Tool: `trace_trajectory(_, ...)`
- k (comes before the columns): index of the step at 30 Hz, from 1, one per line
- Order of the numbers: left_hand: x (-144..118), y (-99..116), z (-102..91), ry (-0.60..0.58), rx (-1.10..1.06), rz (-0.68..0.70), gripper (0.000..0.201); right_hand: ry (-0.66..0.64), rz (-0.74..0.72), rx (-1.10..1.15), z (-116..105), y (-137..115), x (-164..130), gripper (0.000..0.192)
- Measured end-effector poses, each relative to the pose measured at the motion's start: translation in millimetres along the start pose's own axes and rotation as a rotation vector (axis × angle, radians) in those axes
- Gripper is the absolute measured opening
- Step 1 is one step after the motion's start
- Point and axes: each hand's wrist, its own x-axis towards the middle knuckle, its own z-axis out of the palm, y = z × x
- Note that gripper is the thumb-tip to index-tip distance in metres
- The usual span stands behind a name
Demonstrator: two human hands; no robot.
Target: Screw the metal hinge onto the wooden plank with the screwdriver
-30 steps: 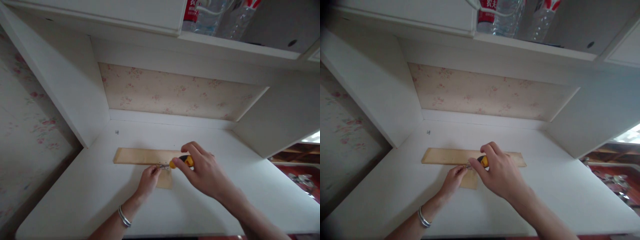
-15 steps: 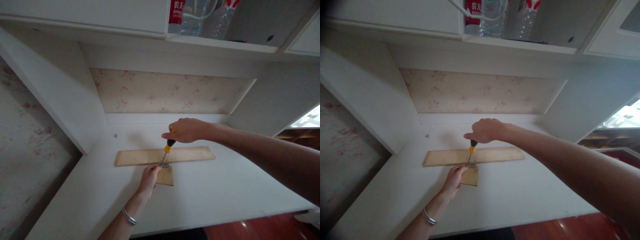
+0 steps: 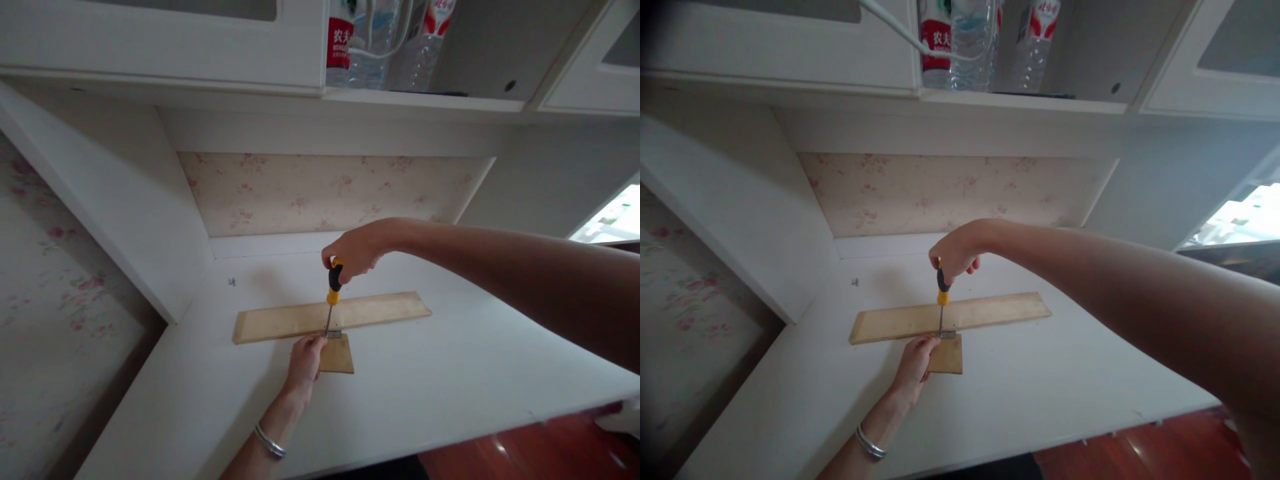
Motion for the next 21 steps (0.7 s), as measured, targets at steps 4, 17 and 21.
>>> trace_trajectory(4, 0.7, -1.4, 0.1, -0.005, 0.007, 0.021, 0.021, -0.006, 0.062, -0.011, -1.4, -1.0, -2.3, 0.052)
trace_trajectory(17, 2.7, -2.4, -0.1, 0.007, 0.086, 0.086, 0.024, 0.048, 0.008, -0.105, 0.7, 0.7, -2.1, 0.050)
trace_trajectory(21, 2.5, -1.4, 0.0, 0.017, 0.094, 0.081, 0.022, 0.025, -0.056, 0.017, 2.9, 4.3, -1.6, 0.055)
